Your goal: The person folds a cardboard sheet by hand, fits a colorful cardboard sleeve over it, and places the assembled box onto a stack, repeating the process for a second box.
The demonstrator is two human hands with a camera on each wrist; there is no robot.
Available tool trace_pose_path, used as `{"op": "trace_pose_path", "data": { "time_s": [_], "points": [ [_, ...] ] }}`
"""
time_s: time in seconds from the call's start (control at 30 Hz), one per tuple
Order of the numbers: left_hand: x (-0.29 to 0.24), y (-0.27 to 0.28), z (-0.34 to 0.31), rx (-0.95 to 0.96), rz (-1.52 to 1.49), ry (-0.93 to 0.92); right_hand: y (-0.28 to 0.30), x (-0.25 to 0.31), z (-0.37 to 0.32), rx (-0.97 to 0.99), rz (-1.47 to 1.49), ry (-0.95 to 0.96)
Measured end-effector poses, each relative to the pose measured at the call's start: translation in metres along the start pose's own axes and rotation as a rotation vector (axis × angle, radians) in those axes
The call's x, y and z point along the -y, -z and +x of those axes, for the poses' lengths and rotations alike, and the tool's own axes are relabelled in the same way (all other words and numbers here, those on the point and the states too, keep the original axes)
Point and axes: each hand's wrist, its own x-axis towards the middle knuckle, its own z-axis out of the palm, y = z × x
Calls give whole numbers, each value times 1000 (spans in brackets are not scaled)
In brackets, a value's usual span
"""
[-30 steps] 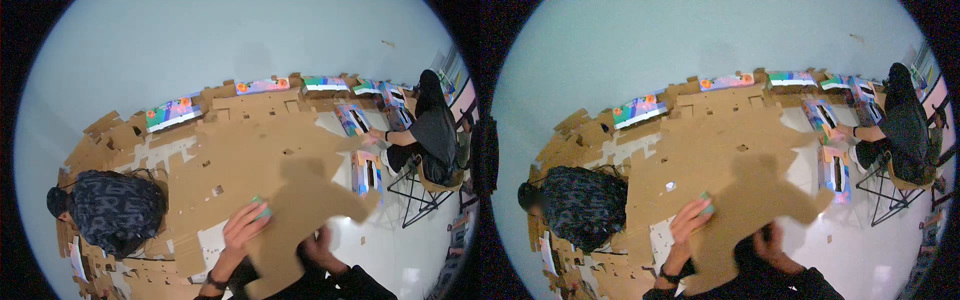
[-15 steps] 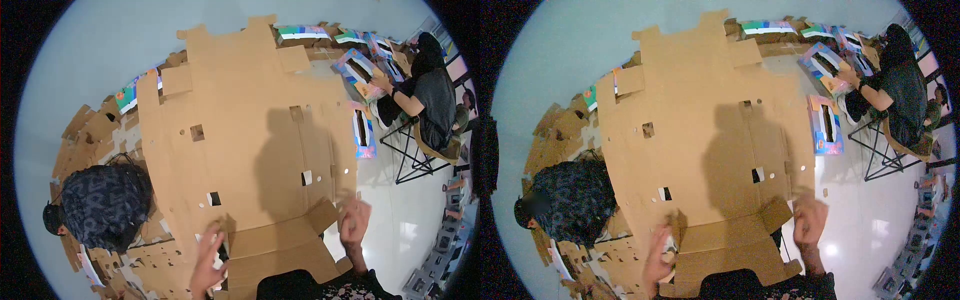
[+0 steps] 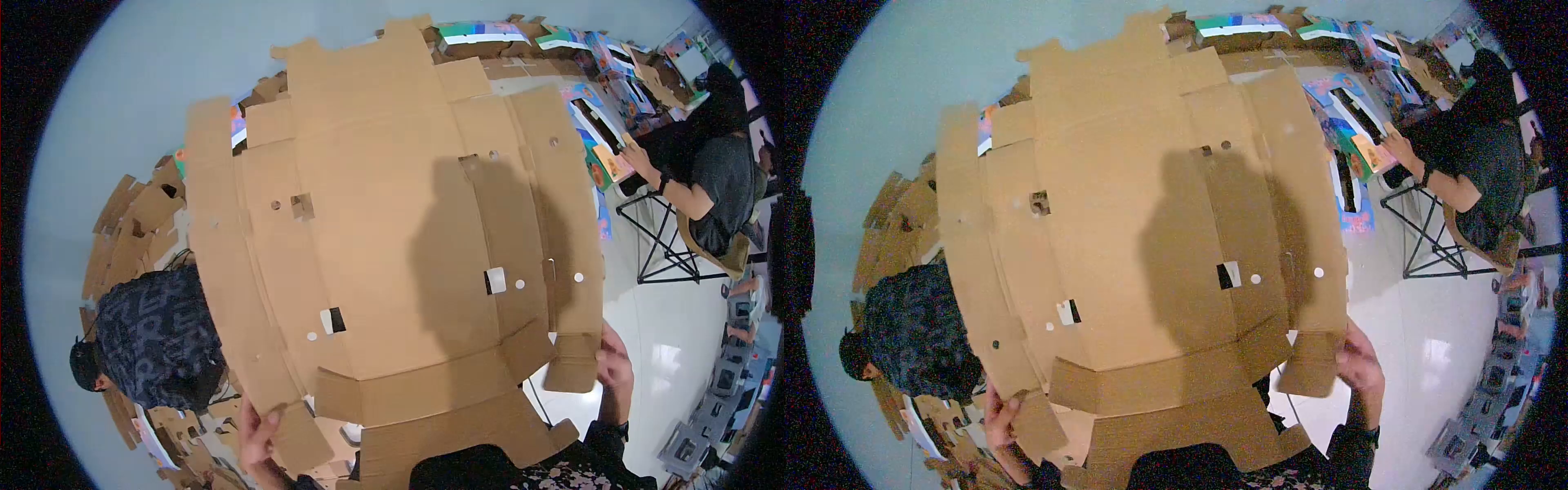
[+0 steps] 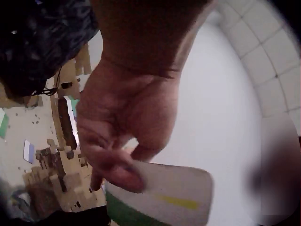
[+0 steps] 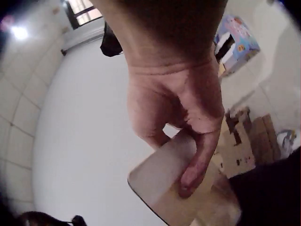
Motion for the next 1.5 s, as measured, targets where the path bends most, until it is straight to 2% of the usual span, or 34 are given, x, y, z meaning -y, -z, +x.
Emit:
{"op": "trace_pose_path", "data": {
  "time_s": [0.03,0.07,0.13,0.17,0.2,0.23,0.3,0.33,0.4,0.47,0.5,0.57,0.63,0.67,0.7,0.77,0.87,0.97,1.03,1.1,1.2,1.3,1.4,1.43,1.5],
  "points": [
    [-4,-6,-11,0,-64,62,-9,2,-4,76,9,6],
    [-7,-12,-24,-3,-129,120,-22,3,-10,-54,-46,-13],
    [-2,-36,-35,69,-191,97,-45,4,-3,-44,-214,68],
    [5,-50,-36,144,-184,24,-59,3,1,-40,-296,107],
    [6,-56,-32,236,-45,-26,-75,4,2,-63,-387,76],
    [8,-63,-28,321,89,-88,-83,4,9,-4,-581,206],
    [4,-71,-17,510,624,-148,-91,4,23,113,-964,471],
    [-2,-87,-19,379,670,-159,-95,1,27,82,-1097,530],
    [24,-89,-16,128,870,-316,-96,-10,38,41,-1299,684],
    [55,-91,5,-149,847,-474,-99,-23,60,44,-1367,911],
    [67,-96,28,-281,727,-556,-99,-28,70,52,-1363,1041],
    [34,-102,48,-209,1349,-1072,-107,-23,84,211,-1397,1028],
    [21,-116,53,114,1171,-1029,-125,-3,84,360,-1629,974],
    [21,-112,56,249,1177,-1025,-127,5,82,410,-1639,929],
    [22,-109,56,304,1236,-1072,-128,10,78,472,-1652,865],
    [5,-113,40,459,1294,-935,-123,18,68,593,-1666,725],
    [-9,-113,21,636,1340,-744,-116,20,49,684,-1757,674],
    [-20,-114,11,825,1578,-638,-114,31,39,816,-1889,542],
    [-12,-113,8,809,1680,-668,-113,30,34,883,-2078,515],
    [3,-110,9,745,1781,-775,-111,23,34,834,-2110,589],
    [14,-114,15,726,1628,-711,-106,4,38,776,-2054,617],
    [37,-104,25,552,1578,-974,-100,-2,46,722,-1789,651],
    [30,-99,29,583,1521,-928,-100,-11,48,632,-1547,805],
    [29,-99,27,580,1377,-878,-100,-15,49,599,-1480,871],
    [29,-104,24,567,1092,-776,-90,-27,54,451,-1188,805]
  ]
}}
